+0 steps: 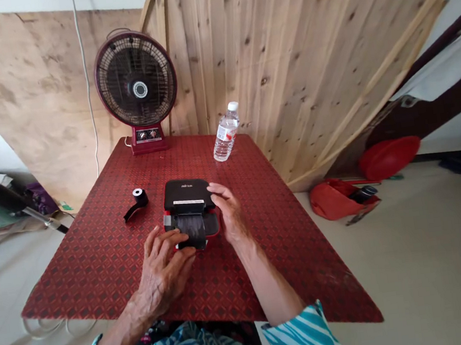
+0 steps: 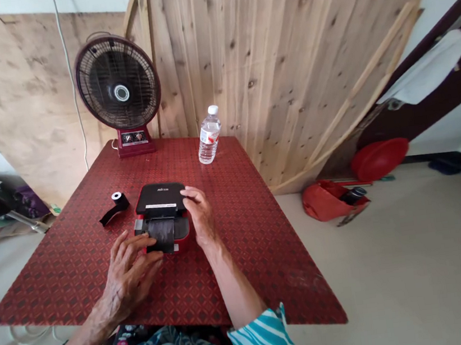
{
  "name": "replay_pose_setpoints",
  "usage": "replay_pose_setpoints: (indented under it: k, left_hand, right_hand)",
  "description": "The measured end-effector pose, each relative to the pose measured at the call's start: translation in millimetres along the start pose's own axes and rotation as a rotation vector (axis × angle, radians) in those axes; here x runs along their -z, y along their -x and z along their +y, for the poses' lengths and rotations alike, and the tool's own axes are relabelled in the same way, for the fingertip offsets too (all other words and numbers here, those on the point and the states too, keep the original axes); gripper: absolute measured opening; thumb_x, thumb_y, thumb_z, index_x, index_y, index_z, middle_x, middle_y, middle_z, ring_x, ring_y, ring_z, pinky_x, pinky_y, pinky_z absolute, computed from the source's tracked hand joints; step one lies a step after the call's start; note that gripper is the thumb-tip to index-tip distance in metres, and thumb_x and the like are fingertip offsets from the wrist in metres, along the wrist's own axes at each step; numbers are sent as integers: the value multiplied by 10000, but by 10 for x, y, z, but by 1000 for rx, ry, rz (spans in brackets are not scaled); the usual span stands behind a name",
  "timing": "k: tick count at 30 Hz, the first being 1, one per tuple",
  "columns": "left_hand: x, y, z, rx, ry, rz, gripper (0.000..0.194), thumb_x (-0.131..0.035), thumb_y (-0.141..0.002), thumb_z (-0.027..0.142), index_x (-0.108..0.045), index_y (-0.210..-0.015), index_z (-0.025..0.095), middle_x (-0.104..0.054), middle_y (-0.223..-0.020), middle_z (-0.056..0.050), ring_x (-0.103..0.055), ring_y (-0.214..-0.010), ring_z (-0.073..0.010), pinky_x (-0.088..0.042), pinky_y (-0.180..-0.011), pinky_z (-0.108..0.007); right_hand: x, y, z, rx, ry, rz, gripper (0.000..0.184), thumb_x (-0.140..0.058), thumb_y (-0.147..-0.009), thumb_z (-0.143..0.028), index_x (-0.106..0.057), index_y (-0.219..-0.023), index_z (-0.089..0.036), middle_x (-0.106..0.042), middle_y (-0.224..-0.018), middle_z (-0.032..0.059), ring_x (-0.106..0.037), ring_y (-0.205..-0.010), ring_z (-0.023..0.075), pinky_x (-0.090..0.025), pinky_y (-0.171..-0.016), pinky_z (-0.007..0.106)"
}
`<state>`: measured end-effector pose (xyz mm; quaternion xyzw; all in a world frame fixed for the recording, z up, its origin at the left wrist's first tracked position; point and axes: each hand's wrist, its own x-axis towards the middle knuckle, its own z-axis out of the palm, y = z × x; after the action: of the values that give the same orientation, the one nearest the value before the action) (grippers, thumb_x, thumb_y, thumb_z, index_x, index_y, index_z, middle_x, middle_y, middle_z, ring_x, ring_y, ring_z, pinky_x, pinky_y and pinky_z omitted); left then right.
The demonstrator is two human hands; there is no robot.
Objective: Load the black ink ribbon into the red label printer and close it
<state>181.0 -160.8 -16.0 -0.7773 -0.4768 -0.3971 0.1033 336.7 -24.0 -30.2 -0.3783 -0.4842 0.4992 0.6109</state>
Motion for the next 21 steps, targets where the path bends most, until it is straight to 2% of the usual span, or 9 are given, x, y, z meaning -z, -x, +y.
replay_pose_setpoints:
  k: [4,8,12,16,19,21]
  left_hand:
    - [55,-73,-109,23,30,-17,208,-592,-894,243,-598,-1097,199,-668,-1067,-79,-601,-1063,-209,-316,-1100,-468]
    - [63,-181,-317,132,-40,-9,357,-490,-939,378,-545,-1233,182,-587,-1250,-145,-518,-1196,-262,-312,-1089,-501]
    - [-1,-186,-447,158,-119,-66,382,-426,-957,431,-576,-1212,190,-559,-1308,-153,-475,-1246,-288,-310,-1079,-511]
    - [-25,-144,-443,190,-104,-88,362,-436,-956,416,-597,-1194,197,-587,-1291,-136,-462,-1270,-287,-282,-1101,-515]
    - [-12,-137,-445,303,61,-96,356,-461,-940,439,-636,-1156,217,-597,-1291,-111,-474,-1265,-284,-278,-1113,-511]
    - [-21,-136,-482,475,302,-85,368,-444,-941,447,-647,-1154,226,-595,-1297,-93,-491,-1260,-272,-324,-1100,-473]
  right_hand:
    - [11,139,72,-99,-86,16,308,-667,-723,-346,-677,-1016,-252,-675,-1103,20,-589,-1058,221,-429,-977,421]
    - [10,170,108,-105,-105,-2,327,-665,-744,-358,-656,-1053,-253,-684,-1088,22,-612,-1014,213,-473,-918,394]
    - [21,175,129,-103,-109,-23,344,-657,-758,-371,-641,-1084,-262,-686,-1086,20,-620,-1001,213,-489,-901,392]
    - [27,163,144,-94,-125,-45,364,-652,-755,-353,-628,-1109,-274,-661,-1142,18,-592,-1076,218,-442,-985,422]
    - [22,170,152,-87,-123,-48,383,-647,-761,-345,-609,-1136,-279,-643,-1180,21,-569,-1119,221,-411,-1020,434]
    - [13,196,187,-82,-119,-41,381,-633,-785,-363,-599,-1154,-276,-638,-1190,25,-564,-1127,220,-411,-1015,430]
